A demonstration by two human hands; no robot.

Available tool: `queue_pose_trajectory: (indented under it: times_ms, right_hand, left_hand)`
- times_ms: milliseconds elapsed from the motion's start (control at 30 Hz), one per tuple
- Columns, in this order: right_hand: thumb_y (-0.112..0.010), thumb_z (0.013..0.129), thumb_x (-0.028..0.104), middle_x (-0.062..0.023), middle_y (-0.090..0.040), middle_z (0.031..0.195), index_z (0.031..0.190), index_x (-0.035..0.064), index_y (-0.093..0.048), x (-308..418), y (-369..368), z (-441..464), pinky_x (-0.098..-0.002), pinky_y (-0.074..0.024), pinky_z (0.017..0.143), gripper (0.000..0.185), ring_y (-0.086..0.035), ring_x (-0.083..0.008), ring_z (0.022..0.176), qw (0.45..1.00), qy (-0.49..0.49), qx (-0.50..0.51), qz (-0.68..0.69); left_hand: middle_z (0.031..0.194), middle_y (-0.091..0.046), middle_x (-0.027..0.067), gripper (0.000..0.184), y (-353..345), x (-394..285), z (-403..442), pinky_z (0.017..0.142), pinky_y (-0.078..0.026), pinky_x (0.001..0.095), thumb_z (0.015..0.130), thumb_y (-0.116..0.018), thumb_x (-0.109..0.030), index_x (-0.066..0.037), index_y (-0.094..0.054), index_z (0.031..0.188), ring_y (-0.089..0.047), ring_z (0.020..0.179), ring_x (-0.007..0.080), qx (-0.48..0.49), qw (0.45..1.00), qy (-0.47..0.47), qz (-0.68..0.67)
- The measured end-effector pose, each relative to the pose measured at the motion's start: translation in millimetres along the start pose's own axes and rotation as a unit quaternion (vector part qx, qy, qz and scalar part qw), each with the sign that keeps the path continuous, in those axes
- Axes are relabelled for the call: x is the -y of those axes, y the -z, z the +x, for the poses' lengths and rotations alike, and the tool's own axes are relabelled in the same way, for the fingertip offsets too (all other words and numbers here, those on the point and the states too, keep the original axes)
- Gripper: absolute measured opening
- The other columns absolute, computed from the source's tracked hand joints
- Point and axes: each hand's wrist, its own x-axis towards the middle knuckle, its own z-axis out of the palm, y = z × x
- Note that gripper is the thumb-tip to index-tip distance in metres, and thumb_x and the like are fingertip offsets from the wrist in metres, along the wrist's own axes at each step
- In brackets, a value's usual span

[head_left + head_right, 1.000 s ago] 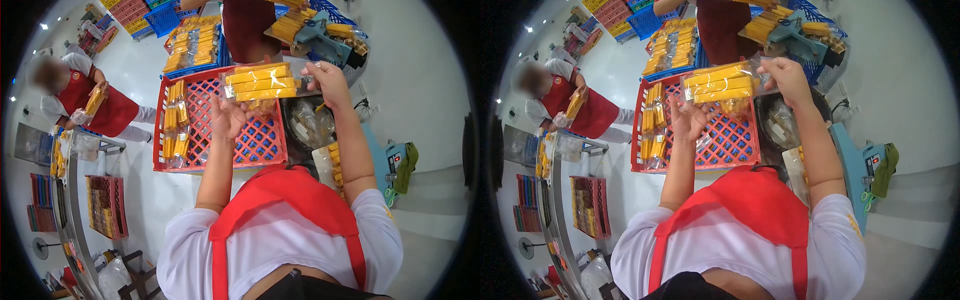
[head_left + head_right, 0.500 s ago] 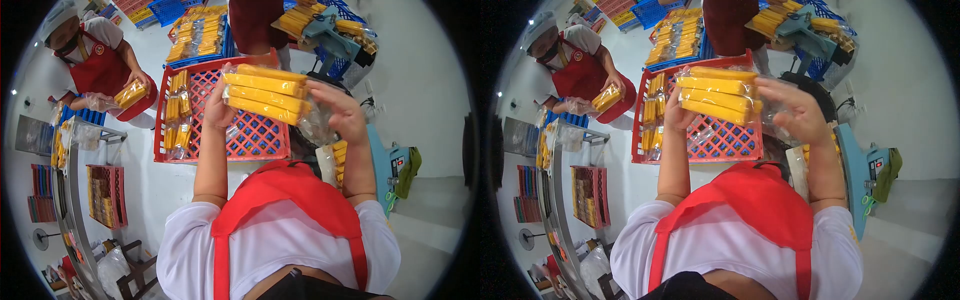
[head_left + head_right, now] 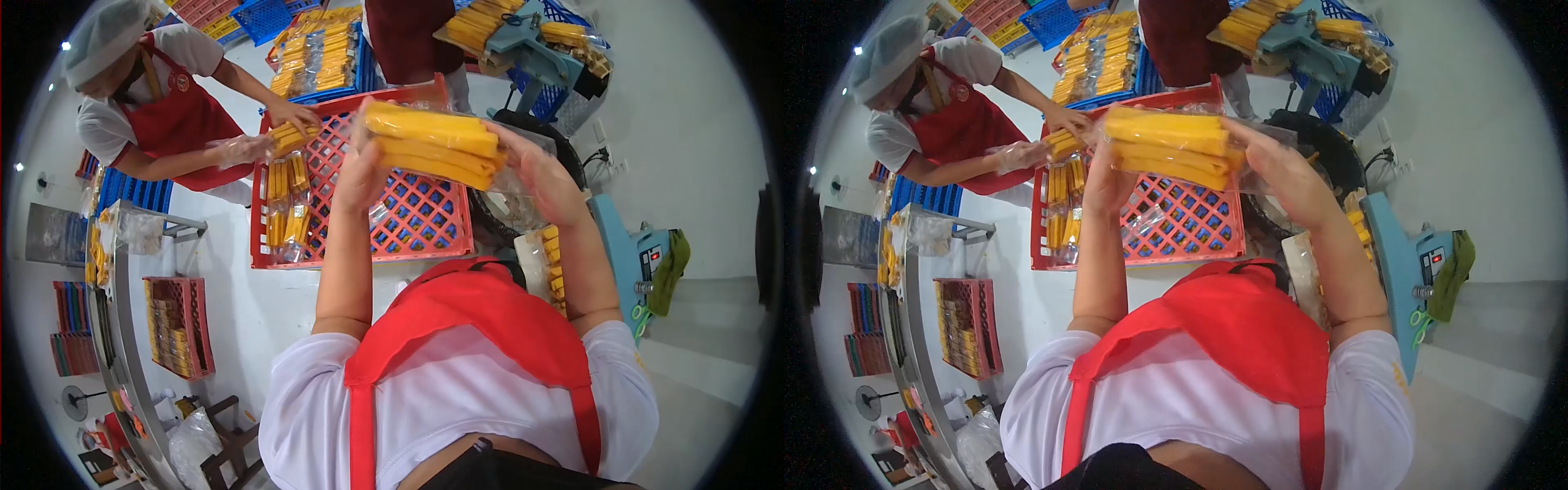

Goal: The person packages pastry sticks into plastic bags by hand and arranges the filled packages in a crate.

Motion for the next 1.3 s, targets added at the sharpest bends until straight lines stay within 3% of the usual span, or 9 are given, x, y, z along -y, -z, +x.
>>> queue_pose_trajectory:
  times_ms: [167, 333, 467, 567, 633, 800, 867, 1033, 1300]
  right_hand:
    - [-0.04, 0.088, 0.037, -0.0138, -0.037, 0.128, 0.126, -0.0053, -0.031, 17.2, -7.7, -7.1, -0.0301, -0.0266, 0.097, 0.058, -0.036, -0.0208, 0.116, 1.0, -0.014, 0.005, 0.008]
    - [-0.041, 0.086, 0.039, -0.0168, -0.034, 0.13, 0.127, -0.0054, -0.029, 19.2, -7.1, -15.5, -0.0307, -0.0225, 0.098, 0.061, -0.032, -0.0223, 0.121, 0.95, 0.041, 0.07, -0.302]
    - [-0.042, 0.086, 0.036, -0.0172, -0.033, 0.131, 0.127, -0.0044, -0.03, 26.1, -9.9, -17.1, -0.0299, -0.0238, 0.098, 0.058, -0.031, -0.0226, 0.122, 0.959, -0.05, 0.096, -0.262]
    - [-0.043, 0.087, 0.028, -0.0195, -0.046, 0.119, 0.125, -0.0054, -0.032, 11.6, -14.3, -18.4, -0.0293, -0.0319, 0.092, 0.052, -0.044, -0.0261, 0.111, 0.946, 0.061, 0.056, -0.313]
    - [-0.044, 0.086, 0.027, -0.017, -0.047, 0.119, 0.122, -0.0062, -0.036, 7.5, -14.5, -17.1, -0.0278, -0.0334, 0.09, 0.05, -0.045, -0.0183, 0.109, 0.994, -0.038, 0.003, -0.103]
    - [-0.045, 0.087, 0.024, -0.0148, -0.036, 0.127, 0.123, -0.0097, -0.032, 10.4, -4.3, -14.9, -0.0283, -0.0323, 0.093, 0.051, -0.042, -0.0175, 0.111, 0.994, -0.096, 0.024, -0.055]
    - [-0.047, 0.086, 0.024, -0.0144, -0.035, 0.127, 0.123, -0.009, -0.033, 15.2, -4.5, -15.9, -0.0285, -0.0327, 0.092, 0.052, -0.041, -0.0171, 0.111, 0.991, -0.123, 0.007, -0.052]
    - [-0.049, 0.083, 0.03, -0.0217, -0.035, 0.128, 0.124, -0.0045, -0.034, 14.6, -9.0, -20.3, -0.034, -0.0246, 0.099, 0.055, -0.033, -0.03, 0.12, 0.922, 0.114, 0.073, -0.364]
    - [-0.046, 0.084, 0.035, -0.0221, -0.032, 0.129, 0.126, -0.004, -0.029, 14.6, 8.6, -18.9, -0.0338, -0.0238, 0.099, 0.06, -0.031, -0.0301, 0.121, 0.932, 0.041, 0.053, -0.357]
  left_hand:
    - [0.113, -0.049, 0.0106, 0.045, 0.7, -4.9, 10.3, 0.09, -0.038, 0.0376, 0.09, -0.035, -0.036, -0.004, -0.038, 0.121, -0.045, 0.109, 0.0216, -0.044, 0.996, -0.025, -0.069]
    - [0.109, -0.052, 0.0113, 0.043, 2.6, 1.3, 7.8, 0.086, -0.041, 0.039, 0.089, -0.035, -0.037, -0.002, -0.042, 0.114, -0.051, 0.102, 0.0232, -0.086, 0.989, 0.074, -0.091]
    - [0.111, -0.051, 0.012, 0.044, -7.5, 0.3, 5.1, 0.087, -0.041, 0.0381, 0.089, -0.034, -0.037, -0.003, -0.041, 0.115, -0.05, 0.103, 0.0232, -0.075, 0.992, 0.088, -0.043]
    - [0.114, -0.048, 0.0124, 0.046, -12.3, 1.1, 5.6, 0.089, -0.039, 0.0363, 0.089, -0.034, -0.04, -0.003, -0.039, 0.116, -0.049, 0.105, 0.0226, -0.09, 0.991, 0.094, -0.04]
    - [0.116, -0.047, 0.0119, 0.046, -1.8, 4.9, 6.4, 0.09, -0.038, 0.0343, 0.088, -0.036, -0.038, -0.003, -0.038, 0.117, -0.048, 0.106, 0.0214, -0.065, 0.996, 0.06, -0.019]
    - [0.107, -0.05, 0.0086, 0.041, 11.8, 11.9, 10.8, 0.085, -0.04, 0.0316, 0.087, -0.041, -0.034, -0.004, -0.04, 0.114, -0.05, 0.097, 0.0173, -0.128, 0.979, -0.078, 0.136]
    - [0.099, -0.053, 0.0083, 0.041, 13.3, 14.2, 12.0, 0.084, -0.04, 0.0308, 0.086, -0.042, -0.037, -0.004, -0.043, 0.111, -0.052, 0.092, 0.0161, -0.168, 0.985, 0.027, 0.029]
    - [0.106, -0.054, 0.0127, 0.059, 12.3, 26.8, 12.0, 0.085, -0.042, 0.0332, 0.087, -0.029, -0.05, 0.0, -0.045, 0.113, -0.053, 0.098, 0.0219, -0.105, 0.979, 0.157, -0.071]
    - [0.112, -0.051, 0.0122, 0.051, 1.2, 21.5, 4.9, 0.088, -0.04, 0.0344, 0.086, -0.038, -0.044, -0.003, -0.042, 0.117, -0.05, 0.103, 0.021, -0.034, 0.978, 0.199, 0.042]
